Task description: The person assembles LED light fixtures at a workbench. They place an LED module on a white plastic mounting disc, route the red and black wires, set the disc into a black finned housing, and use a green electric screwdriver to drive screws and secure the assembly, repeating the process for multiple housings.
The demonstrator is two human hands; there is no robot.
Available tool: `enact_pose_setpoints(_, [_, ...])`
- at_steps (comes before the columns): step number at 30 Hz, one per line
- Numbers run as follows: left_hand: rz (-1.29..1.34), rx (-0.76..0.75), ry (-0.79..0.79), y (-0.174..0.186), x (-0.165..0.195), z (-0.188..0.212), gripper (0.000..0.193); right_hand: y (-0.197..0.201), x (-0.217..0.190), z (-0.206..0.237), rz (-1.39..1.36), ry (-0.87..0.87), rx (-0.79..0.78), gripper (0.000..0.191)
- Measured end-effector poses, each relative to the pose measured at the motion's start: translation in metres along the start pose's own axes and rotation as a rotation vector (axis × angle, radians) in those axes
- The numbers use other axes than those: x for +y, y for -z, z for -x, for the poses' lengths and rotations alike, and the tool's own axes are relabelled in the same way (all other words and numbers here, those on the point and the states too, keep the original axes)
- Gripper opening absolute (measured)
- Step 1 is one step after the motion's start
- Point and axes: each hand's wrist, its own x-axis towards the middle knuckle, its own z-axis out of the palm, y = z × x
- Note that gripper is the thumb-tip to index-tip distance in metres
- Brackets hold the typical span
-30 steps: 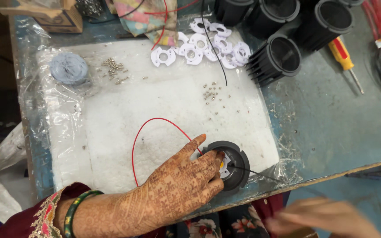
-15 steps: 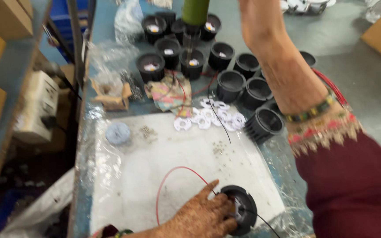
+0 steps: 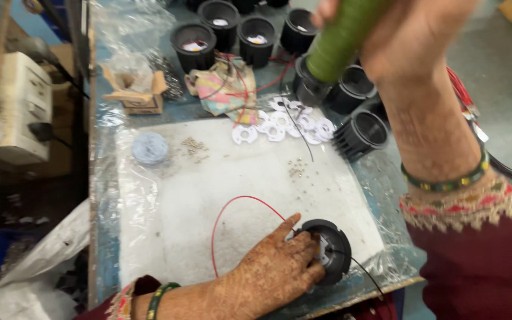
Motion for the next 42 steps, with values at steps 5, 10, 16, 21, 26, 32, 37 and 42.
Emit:
enact_pose_setpoints(5, [-0.008,0.028,-0.009,0.001,0.008,-0.012,0.015,0.013,-0.033,0.095,0.076,0.047,0.095,0.082])
enact_pose_setpoints(10, [0.049,-0.026,-0.014,-0.002,0.012,-0.022,0.016,-0.002,-0.035,0.146,0.035,0.072,0.241,0.078])
enact_pose_setpoints(16, [0.007,-0.037,-0.020,-0.001,0.012,-0.030,0.021,-0.005,-0.024,0.189,-0.054,0.020,0.410,0.074])
enact_pose_setpoints(21, [-0.004,-0.043,-0.023,0.003,0.008,-0.033,0.021,-0.004,-0.017,0.189,-0.049,0.003,0.435,0.075])
enact_pose_setpoints(26, [-0.013,-0.057,-0.023,0.003,0.006,-0.035,0.020,-0.002,-0.013,0.184,-0.029,0.009,0.429,0.075])
enact_pose_setpoints(32, [-0.013,-0.071,-0.022,0.004,0.004,-0.037,0.020,0.004,-0.010,0.184,-0.047,0.011,0.416,0.073])
enact_pose_setpoints(37, [-0.011,-0.068,-0.025,0.002,0.004,-0.037,0.020,0.005,-0.007,0.185,-0.043,0.016,0.416,0.073])
enact_pose_setpoints(42, [-0.006,-0.071,-0.029,0.001,0.004,-0.036,0.021,0.007,-0.004,0.189,-0.033,0.015,0.405,0.073])
